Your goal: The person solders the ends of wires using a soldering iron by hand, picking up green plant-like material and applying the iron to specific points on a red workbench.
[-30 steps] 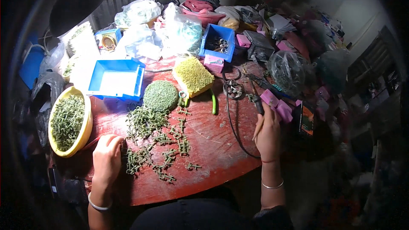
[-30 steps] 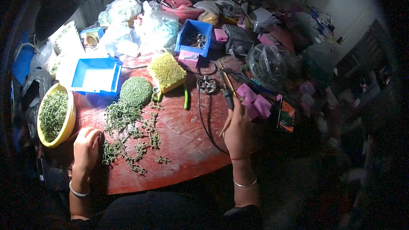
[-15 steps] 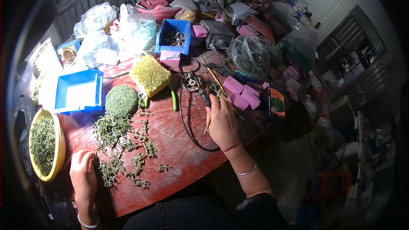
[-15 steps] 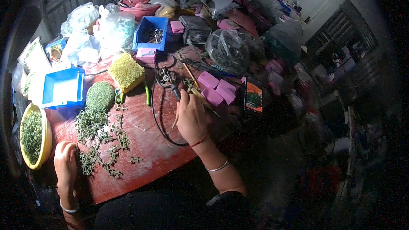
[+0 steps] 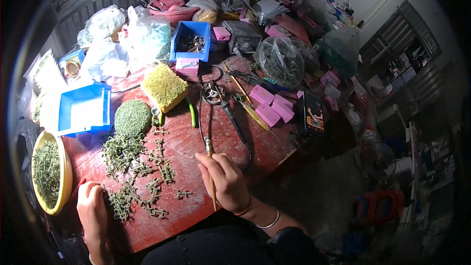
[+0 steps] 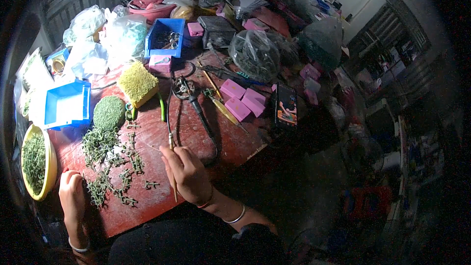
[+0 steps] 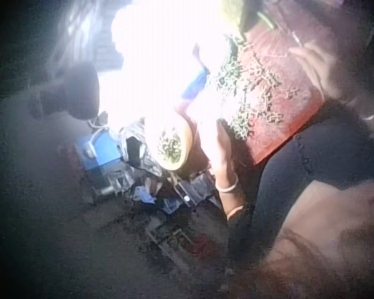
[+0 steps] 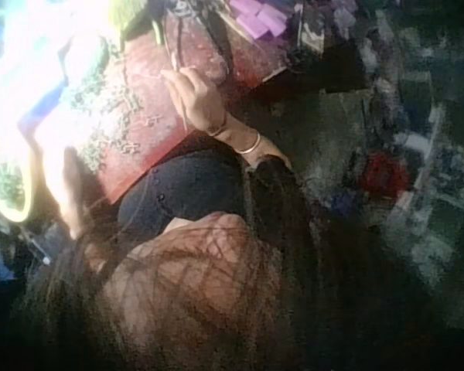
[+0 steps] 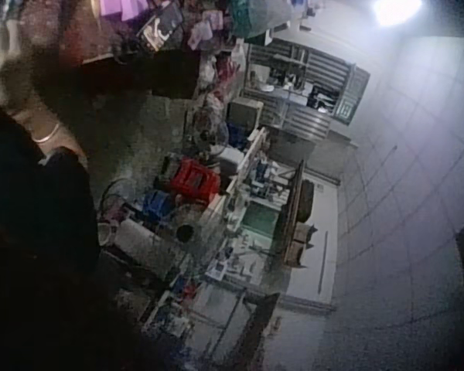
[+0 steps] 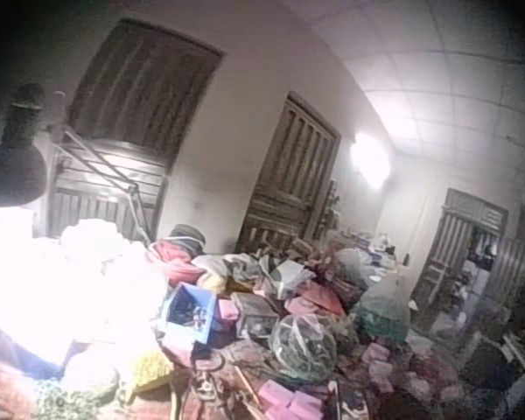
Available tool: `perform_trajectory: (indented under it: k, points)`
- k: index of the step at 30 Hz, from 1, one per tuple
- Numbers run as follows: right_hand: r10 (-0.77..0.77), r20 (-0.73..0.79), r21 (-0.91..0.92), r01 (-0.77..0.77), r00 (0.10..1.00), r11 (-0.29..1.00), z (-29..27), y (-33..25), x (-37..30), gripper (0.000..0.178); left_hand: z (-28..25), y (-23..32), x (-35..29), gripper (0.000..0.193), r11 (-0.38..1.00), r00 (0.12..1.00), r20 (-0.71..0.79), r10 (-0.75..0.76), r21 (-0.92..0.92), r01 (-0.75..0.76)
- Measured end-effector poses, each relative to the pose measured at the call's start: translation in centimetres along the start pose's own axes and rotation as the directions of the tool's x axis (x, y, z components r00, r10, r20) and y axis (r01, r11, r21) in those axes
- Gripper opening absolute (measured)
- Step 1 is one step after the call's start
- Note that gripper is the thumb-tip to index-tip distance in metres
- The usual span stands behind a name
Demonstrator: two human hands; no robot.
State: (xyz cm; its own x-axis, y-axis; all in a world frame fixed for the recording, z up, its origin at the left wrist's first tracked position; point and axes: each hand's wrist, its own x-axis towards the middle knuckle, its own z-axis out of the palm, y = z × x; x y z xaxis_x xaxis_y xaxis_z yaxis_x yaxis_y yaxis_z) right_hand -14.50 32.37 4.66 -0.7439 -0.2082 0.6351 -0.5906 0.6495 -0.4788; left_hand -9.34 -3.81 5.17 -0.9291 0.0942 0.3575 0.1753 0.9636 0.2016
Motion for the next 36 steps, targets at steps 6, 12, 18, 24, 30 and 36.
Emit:
perform_trajectory:
  k: [6,12,18,24,30,36]
  points:
    - [0.007,0.015,0.006,-0.007,1.000,1.000,0.3,0.3,-0.2,0.034,-0.3,-0.1,-0.5,0.005,0.999,1.000,0.011,-0.003,0.047,0.002]
    - [0.018,0.012,0.021,-0.018,1.000,1.000,0.4,0.4,-0.2,0.033,-0.7,0.4,-0.4,0.008,1.000,0.998,-0.062,-0.021,-0.009,0.020]
    - [0.013,0.001,0.026,-0.013,1.000,1.000,0.4,0.5,-0.2,0.033,-0.6,-0.5,-1.0,0.011,0.985,0.994,-0.016,-0.110,-0.139,0.107]
    - [0.024,0.009,0.023,-0.024,1.000,0.999,0.5,0.6,-0.3,0.032,-0.8,1.2,-0.8,0.005,0.893,0.965,-0.024,-0.262,-0.386,0.233]
    - [0.009,0.016,0.020,-0.009,1.000,1.000,0.6,0.7,-0.3,0.032,-0.5,-0.2,-1.7,0.002,0.785,0.939,0.085,-0.334,-0.526,0.327]
    - [0.012,0.014,0.021,-0.012,1.000,1.000,0.5,0.7,-0.3,0.032,-0.3,-0.1,-2.1,0.004,0.705,0.909,0.176,-0.378,-0.582,0.406]
